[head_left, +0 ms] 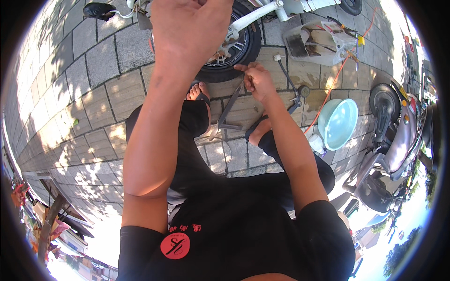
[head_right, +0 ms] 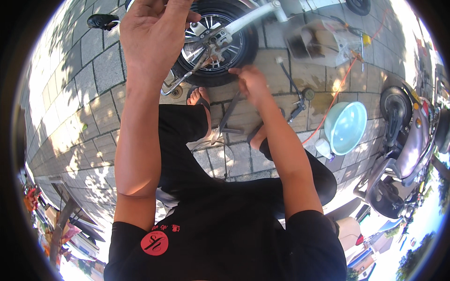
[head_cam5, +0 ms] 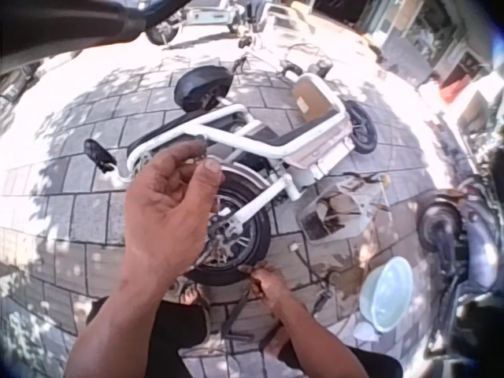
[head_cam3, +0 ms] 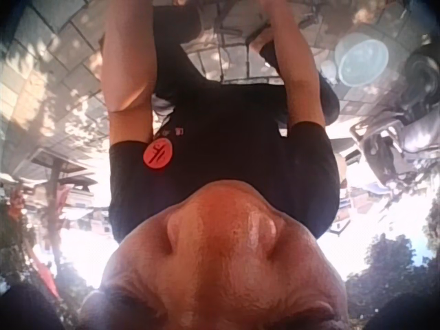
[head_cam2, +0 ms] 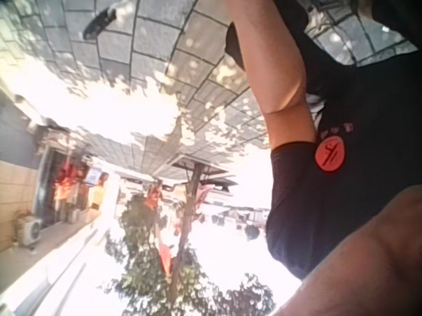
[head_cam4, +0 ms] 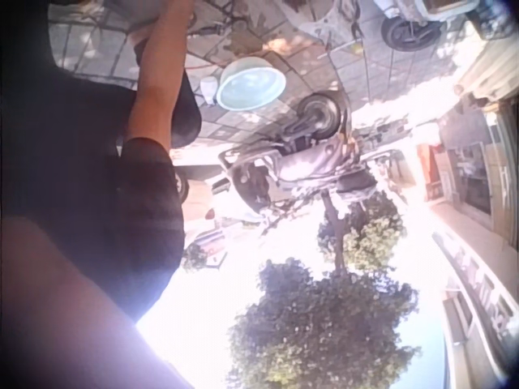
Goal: The person receives payment, then moves outside to work on a white electric scooter. They squat and use a wrench to loosen and tighten bolts on the rear wheel hub, then stand to reposition the scooter upright and adjust the handlebars.
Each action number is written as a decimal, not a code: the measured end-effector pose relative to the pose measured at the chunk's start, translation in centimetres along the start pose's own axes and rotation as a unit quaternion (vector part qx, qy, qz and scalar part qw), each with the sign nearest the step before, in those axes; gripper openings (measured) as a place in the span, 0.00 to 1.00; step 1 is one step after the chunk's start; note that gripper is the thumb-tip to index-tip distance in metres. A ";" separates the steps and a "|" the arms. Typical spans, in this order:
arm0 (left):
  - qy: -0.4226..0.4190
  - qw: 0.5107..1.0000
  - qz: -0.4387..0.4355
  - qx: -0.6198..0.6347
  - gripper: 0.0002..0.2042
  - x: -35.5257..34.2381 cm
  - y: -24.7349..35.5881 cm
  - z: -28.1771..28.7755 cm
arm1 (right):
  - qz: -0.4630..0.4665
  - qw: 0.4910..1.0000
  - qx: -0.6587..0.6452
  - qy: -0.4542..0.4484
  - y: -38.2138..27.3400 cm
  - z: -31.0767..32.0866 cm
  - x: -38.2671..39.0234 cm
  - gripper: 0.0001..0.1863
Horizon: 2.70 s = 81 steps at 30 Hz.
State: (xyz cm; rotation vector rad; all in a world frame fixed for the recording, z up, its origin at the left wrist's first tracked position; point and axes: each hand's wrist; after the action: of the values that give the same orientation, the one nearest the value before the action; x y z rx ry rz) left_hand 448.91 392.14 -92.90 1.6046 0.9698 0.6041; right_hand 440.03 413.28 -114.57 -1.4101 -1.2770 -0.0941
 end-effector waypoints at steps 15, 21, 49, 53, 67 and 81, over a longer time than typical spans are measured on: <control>-0.016 0.999 0.025 0.023 0.16 0.2 0.6 -0.2 | 0.146 0.969 0.199 0.020 3.5 -0.2 -2.4 0.07; -0.015 0.999 0.029 0.026 0.16 0.2 0.6 0.0 | 0.252 0.854 0.454 0.017 2.9 -1.3 -0.7 0.12; -0.005 1.000 0.024 -0.007 0.16 -0.3 0.2 -0.3 | 0.215 0.668 0.712 0.019 5.4 -0.5 6.0 0.15; -0.004 1.000 0.009 -0.010 0.17 0.0 0.3 -0.7 | 0.127 0.718 0.682 0.050 10.6 1.5 7.6 0.15; -0.035 0.962 -0.267 -0.034 0.23 6.9 5.3 -2.2 | 0.111 0.669 0.720 -0.145 19.0 3.5 13.0 0.18; -0.377 0.863 -0.281 -0.187 0.16 27.1 2.8 -6.2 | 0.201 0.717 0.666 0.042 13.5 3.0 19.2 0.21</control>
State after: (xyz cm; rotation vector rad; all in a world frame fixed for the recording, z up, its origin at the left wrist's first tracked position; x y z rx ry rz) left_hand 459.19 418.05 -91.48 0.9825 0.6114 -0.2419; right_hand 455.45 430.84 -111.29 -0.3254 -0.5746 0.8982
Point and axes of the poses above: each hand's wrist, its own x-axis away from the middle knuckle, its own z-axis out of the back of the hand, y = z × x, and after that the axes turned 1 degree about x, right-handed
